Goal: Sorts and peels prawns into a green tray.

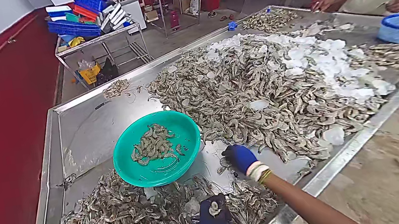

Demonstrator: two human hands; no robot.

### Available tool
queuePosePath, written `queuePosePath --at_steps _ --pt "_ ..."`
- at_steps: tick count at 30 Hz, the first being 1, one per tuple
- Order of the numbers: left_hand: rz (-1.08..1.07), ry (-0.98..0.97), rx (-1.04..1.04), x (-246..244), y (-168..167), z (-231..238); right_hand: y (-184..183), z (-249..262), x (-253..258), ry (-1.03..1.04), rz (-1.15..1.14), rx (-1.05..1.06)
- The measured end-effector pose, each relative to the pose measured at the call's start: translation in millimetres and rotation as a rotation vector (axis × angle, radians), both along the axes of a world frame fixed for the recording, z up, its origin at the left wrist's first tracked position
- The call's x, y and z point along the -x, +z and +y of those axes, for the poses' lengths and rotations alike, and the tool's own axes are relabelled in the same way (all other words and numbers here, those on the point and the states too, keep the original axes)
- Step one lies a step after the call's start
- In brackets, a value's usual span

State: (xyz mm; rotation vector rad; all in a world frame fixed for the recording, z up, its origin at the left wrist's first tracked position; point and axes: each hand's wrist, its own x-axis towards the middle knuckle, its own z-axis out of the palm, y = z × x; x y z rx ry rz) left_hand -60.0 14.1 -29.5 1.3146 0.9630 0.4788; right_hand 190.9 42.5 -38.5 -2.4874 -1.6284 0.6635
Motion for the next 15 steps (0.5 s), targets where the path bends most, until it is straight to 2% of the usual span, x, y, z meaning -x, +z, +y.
queuePosePath --at_steps 2,4,6,9,11,15 --pt "0.002 -0.052 -0.09 -8.7 -13.6 -2.1 -18.4 4.1 24.6 -0.012 -0.119 0.1" --pt "0.055 -0.08 -0.209 -16.0 -12.4 0.5 -20.9 -11.9 42.6 0.025 -0.133 0.118" --pt "0.114 -0.094 -0.266 -23.2 -9.2 2.6 -10.3 -37.9 59.1 0.079 -0.107 0.168" --pt "0.171 -0.155 -0.207 -39.6 -7.0 -0.2 16.5 -72.5 81.7 0.04 -0.032 0.159" --pt "0.279 -0.218 -0.213 -48.6 -0.2 -2.1 29.2 -82.2 87.6 -0.001 -0.004 0.167" --pt "0.602 -0.444 -0.218 -56.4 23.5 -3.3 30.8 -87.9 87.9 0.041 -0.069 0.202"
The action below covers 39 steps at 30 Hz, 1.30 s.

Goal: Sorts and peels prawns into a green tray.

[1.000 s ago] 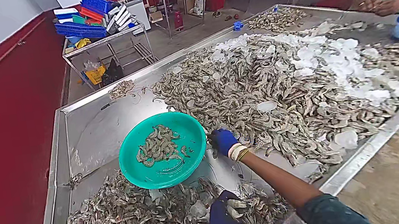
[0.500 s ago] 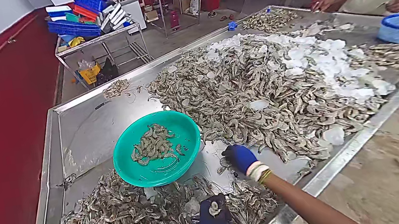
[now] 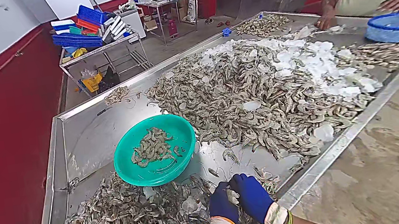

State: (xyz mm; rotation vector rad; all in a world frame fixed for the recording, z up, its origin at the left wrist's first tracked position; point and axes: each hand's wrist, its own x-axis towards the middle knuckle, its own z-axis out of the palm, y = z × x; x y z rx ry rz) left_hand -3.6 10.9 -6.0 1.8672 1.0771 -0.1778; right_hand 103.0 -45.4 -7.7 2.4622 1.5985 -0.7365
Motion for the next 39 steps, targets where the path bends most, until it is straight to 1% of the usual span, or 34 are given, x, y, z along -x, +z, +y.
queuePosePath --at_steps 2,4,6,7,10,12,13,15,16,18,20,21,23,25,28,31,33,34,36,37,38,39 --pt "0.094 -0.085 0.011 -1.7 5.2 0.0 -0.1 -2.1 -2.6 0.083 -0.075 -0.018" --pt "0.059 -0.143 0.039 0.4 3.4 4.3 -4.5 -4.9 -9.8 0.11 -0.114 -0.104" --pt "-0.018 -0.152 0.085 5.6 0.1 11.4 -8.7 -7.7 -24.8 0.049 -0.095 -0.169" --pt "-0.075 -0.134 0.113 10.4 -2.0 15.1 -10.0 -8.3 -38.0 -0.004 -0.087 -0.155" --pt "-0.276 -0.054 0.232 25.3 -15.2 26.8 -1.9 -1.3 -91.8 -0.107 -0.022 0.044" --pt "-0.351 -0.046 0.284 28.5 -19.9 28.6 -3.6 14.9 -109.7 -0.217 0.0 -0.005" --pt "-0.373 -0.029 0.261 26.5 -21.2 26.9 -10.4 28.4 -110.3 -0.28 -0.031 -0.066" --pt "-0.41 0.065 0.182 21.5 -22.4 21.1 -34.4 57.0 -96.9 -0.373 -0.074 -0.169" --pt "-0.423 0.117 0.139 19.7 -23.2 18.7 -47.2 68.6 -85.5 -0.384 -0.094 -0.193" --pt "-0.395 0.195 0.044 21.4 -23.5 18.9 -60.2 76.4 -58.0 -0.297 -0.117 -0.195" --pt "-0.353 0.211 -0.074 25.3 -26.2 23.9 -57.2 64.0 -36.2 -0.14 -0.079 -0.168" --pt "-0.337 0.188 -0.097 26.3 -25.5 28.3 -50.4 55.2 -28.2 -0.086 -0.046 -0.143" --pt "-0.28 0.118 -0.049 25.5 -21.3 35.6 -31.0 38.4 -14.4 -0.026 0.007 -0.079" --pt "-0.259 0.101 0.02 18.6 -21.0 35.0 -13.6 25.4 -3.9 0.017 0.014 -0.064" --pt "-0.177 0.098 0.054 7.6 -17.2 25.4 -2.9 13.4 4.9 0.003 0.007 -0.053" --pt "0.021 -0.041 0.069 5.2 -11.1 20.9 -5.2 7.1 5.0 0.008 0.005 -0.029" --pt "0.075 -0.121 0.098 7.8 -5.2 20.5 -9.9 3.7 0.9 0.044 -0.029 -0.028" --pt "0.064 -0.129 0.113 11.2 -2.4 22.2 -12.0 3.5 -5.2 0.043 -0.058 -0.02" --pt "-0.037 -0.086 0.158 24.1 -1.7 29.0 -11.1 6.3 -31.7 -0.058 -0.097 0.037" --pt "-0.121 -0.041 0.184 31.3 -4.7 33.4 -8.5 10.2 -52.0 -0.117 -0.077 0.049" --pt "-0.222 0.01 0.227 38.2 -8.8 36.3 -4.5 15.8 -71.2 -0.153 -0.028 0.034" --pt "-0.321 0.05 0.279 42.9 -11.2 37.8 -1.5 24.6 -86.2 -0.166 0.018 -0.029"
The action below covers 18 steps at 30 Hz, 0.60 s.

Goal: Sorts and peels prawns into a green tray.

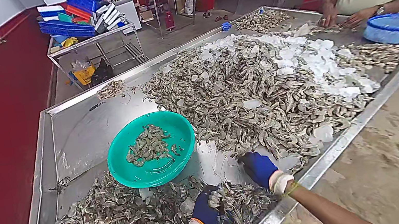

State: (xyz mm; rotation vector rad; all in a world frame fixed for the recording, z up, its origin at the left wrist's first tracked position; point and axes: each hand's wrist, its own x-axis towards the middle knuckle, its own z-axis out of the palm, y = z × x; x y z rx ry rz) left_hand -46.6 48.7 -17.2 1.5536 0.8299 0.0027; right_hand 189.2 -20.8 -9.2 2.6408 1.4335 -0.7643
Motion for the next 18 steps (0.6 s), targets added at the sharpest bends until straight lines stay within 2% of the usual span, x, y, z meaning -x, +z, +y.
queuePosePath --at_steps 3,6,8,11,13,15,18 --pt "-0.169 0.069 0.062 -0.3 0.6 0.1 -9.9 49.5 -19.6 0.019 0.011 -0.226" --pt "-0.282 0.159 0.031 -2.5 -1.0 -4.5 -54.5 78.0 -10.0 0.099 -0.029 -0.27" --pt "-0.393 0.183 0.038 6.0 -4.2 -3.6 -77.4 63.5 -1.0 0.27 -0.05 -0.285" --pt "-0.553 0.211 0.08 25.9 -14.5 -0.1 -87.1 14.4 -18.8 0.494 0.107 -0.492" --pt "-0.613 0.229 0.017 35.4 -21.8 3.7 -75.2 -5.1 -32.6 0.439 0.254 -0.623" --pt "-0.63 0.279 -0.052 35.9 -22.5 4.3 -54.5 4.1 -30.6 0.315 0.223 -0.634" --pt "-0.589 0.361 -0.027 24.1 -13.8 -2.8 -30.2 62.3 4.8 0.104 0.111 -0.303"
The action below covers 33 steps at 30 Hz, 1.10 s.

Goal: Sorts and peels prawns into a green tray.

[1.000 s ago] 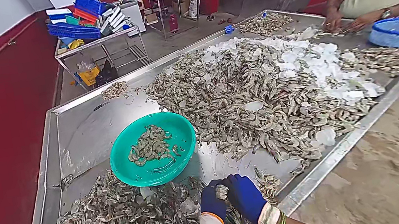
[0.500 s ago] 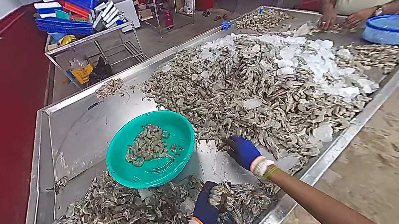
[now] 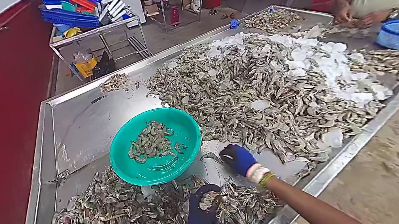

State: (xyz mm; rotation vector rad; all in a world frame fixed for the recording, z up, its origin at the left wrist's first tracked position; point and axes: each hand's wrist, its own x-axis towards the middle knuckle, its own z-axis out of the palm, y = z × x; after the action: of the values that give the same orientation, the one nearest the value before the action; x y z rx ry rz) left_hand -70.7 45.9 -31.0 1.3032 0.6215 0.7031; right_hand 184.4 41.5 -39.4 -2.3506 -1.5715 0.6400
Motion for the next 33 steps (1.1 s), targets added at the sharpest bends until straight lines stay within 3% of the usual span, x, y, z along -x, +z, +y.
queuePosePath --at_steps 2,4,7,9,14,17,22,26,29,31,33 --pt "0.04 0.035 0.061 -11.8 4.0 -8.4 -5.2 32.9 35.5 -0.144 -0.08 0.176" --pt "0.161 0.068 -0.039 -14.2 0.2 -9.4 -15.5 34.6 68.8 -0.224 -0.078 0.244" --pt "0.457 0.062 -0.218 -15.1 -0.2 -2.6 -11.3 -3.4 93.5 -0.072 -0.104 0.341" --pt "0.615 -0.057 -0.247 -21.6 5.7 -0.8 1.3 -30.7 99.4 0.031 -0.104 0.412" --pt "0.83 -0.243 -0.198 -51.0 12.4 -8.4 31.9 -70.3 98.8 0.016 -0.09 0.271" --pt "0.945 -0.38 -0.207 -58.1 25.6 -13.9 35.2 -78.0 95.0 -0.037 -0.106 0.306" --pt "0.813 -0.474 -0.174 -49.0 24.3 -12.6 32.9 -93.6 69.1 -0.073 -0.116 0.26" --pt "0.473 -0.402 -0.017 -29.2 2.9 -2.7 34.0 -91.6 10.7 -0.096 -0.051 0.335" --pt "0.391 -0.316 -0.05 -30.4 1.4 -4.2 28.7 -50.6 -3.4 -0.281 -0.159 0.224" --pt "0.384 -0.219 -0.142 -32.8 1.4 -6.1 3.7 -17.9 3.0 -0.389 -0.184 0.224" --pt "0.385 -0.143 -0.205 -31.1 1.5 -6.1 -16.1 -0.1 27.8 -0.36 -0.178 0.245"
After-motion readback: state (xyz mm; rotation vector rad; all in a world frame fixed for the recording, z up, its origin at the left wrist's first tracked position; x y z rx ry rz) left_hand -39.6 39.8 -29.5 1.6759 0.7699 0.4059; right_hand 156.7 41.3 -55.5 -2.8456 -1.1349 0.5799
